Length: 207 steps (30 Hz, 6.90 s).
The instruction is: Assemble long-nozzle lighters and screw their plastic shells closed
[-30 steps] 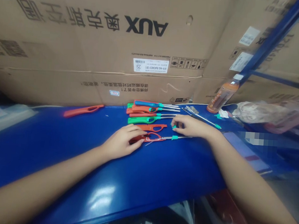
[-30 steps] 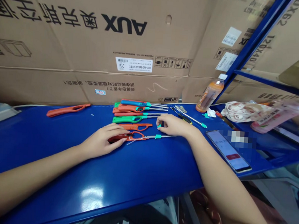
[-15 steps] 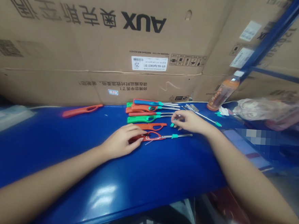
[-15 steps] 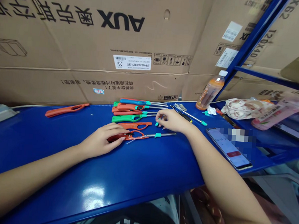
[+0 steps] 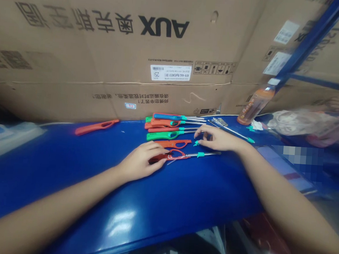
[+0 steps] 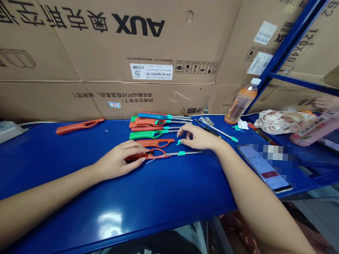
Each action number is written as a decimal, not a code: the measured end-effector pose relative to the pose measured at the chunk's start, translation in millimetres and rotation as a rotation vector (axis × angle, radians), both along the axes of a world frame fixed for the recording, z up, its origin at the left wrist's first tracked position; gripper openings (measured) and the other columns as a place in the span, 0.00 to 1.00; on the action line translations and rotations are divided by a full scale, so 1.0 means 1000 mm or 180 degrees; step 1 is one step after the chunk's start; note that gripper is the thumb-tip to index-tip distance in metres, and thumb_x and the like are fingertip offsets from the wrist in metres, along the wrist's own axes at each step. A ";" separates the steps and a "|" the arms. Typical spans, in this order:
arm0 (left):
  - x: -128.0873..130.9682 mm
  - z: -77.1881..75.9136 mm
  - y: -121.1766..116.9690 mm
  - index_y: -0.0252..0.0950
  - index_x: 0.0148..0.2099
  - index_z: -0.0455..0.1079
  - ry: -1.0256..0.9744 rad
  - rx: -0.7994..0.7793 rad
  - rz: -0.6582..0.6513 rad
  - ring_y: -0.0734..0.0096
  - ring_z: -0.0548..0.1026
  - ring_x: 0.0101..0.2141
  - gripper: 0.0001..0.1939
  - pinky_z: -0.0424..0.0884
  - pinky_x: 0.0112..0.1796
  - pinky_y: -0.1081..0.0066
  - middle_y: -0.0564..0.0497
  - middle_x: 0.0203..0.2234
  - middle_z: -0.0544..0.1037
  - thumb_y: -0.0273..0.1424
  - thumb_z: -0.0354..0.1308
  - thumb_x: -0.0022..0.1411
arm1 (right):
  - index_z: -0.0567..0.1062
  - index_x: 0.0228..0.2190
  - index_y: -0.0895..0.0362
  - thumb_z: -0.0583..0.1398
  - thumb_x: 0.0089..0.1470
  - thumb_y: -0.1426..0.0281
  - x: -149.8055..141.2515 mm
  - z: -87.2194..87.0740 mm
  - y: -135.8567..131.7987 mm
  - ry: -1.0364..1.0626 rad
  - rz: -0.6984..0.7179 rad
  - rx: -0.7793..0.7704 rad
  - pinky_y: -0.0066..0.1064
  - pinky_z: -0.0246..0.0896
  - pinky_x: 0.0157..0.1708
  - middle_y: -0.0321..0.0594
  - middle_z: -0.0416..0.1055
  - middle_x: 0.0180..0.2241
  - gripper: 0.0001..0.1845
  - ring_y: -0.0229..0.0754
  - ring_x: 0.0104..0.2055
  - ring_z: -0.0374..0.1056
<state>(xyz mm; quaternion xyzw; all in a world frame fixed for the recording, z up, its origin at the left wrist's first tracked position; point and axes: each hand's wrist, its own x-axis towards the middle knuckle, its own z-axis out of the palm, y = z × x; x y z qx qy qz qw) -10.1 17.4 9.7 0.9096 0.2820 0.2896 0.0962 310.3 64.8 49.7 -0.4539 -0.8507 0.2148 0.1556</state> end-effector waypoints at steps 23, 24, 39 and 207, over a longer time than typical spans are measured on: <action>0.002 -0.003 0.001 0.39 0.51 0.77 -0.0108 -0.0317 0.0146 0.62 0.77 0.43 0.12 0.76 0.46 0.60 0.46 0.41 0.80 0.33 0.60 0.68 | 0.73 0.32 0.56 0.60 0.60 0.65 -0.023 0.006 -0.022 -0.0184 0.0500 0.0362 0.29 0.57 0.33 0.39 0.73 0.30 0.09 0.39 0.30 0.65; 0.003 -0.002 0.001 0.39 0.51 0.77 -0.0077 -0.0370 0.0172 0.62 0.77 0.43 0.12 0.76 0.46 0.61 0.46 0.41 0.80 0.33 0.60 0.67 | 0.73 0.33 0.56 0.59 0.62 0.66 -0.029 0.005 -0.027 -0.0186 0.0604 0.0381 0.30 0.58 0.33 0.39 0.73 0.32 0.08 0.40 0.32 0.65; 0.008 0.006 -0.010 0.36 0.49 0.74 0.0261 -0.0860 0.0402 0.60 0.76 0.46 0.11 0.75 0.50 0.58 0.46 0.43 0.77 0.28 0.63 0.64 | 0.73 0.38 0.56 0.53 0.65 0.73 -0.063 0.000 -0.051 -0.1427 0.0910 0.1007 0.30 0.49 0.26 0.43 0.72 0.39 0.09 0.41 0.32 0.65; 0.013 0.008 -0.015 0.38 0.51 0.76 -0.0082 -0.1277 0.0484 0.65 0.78 0.39 0.15 0.73 0.40 0.67 0.49 0.42 0.82 0.27 0.59 0.61 | 0.75 0.34 0.57 0.60 0.62 0.69 -0.057 0.004 -0.047 -0.0875 0.0635 0.0226 0.29 0.52 0.32 0.39 0.76 0.34 0.05 0.40 0.34 0.68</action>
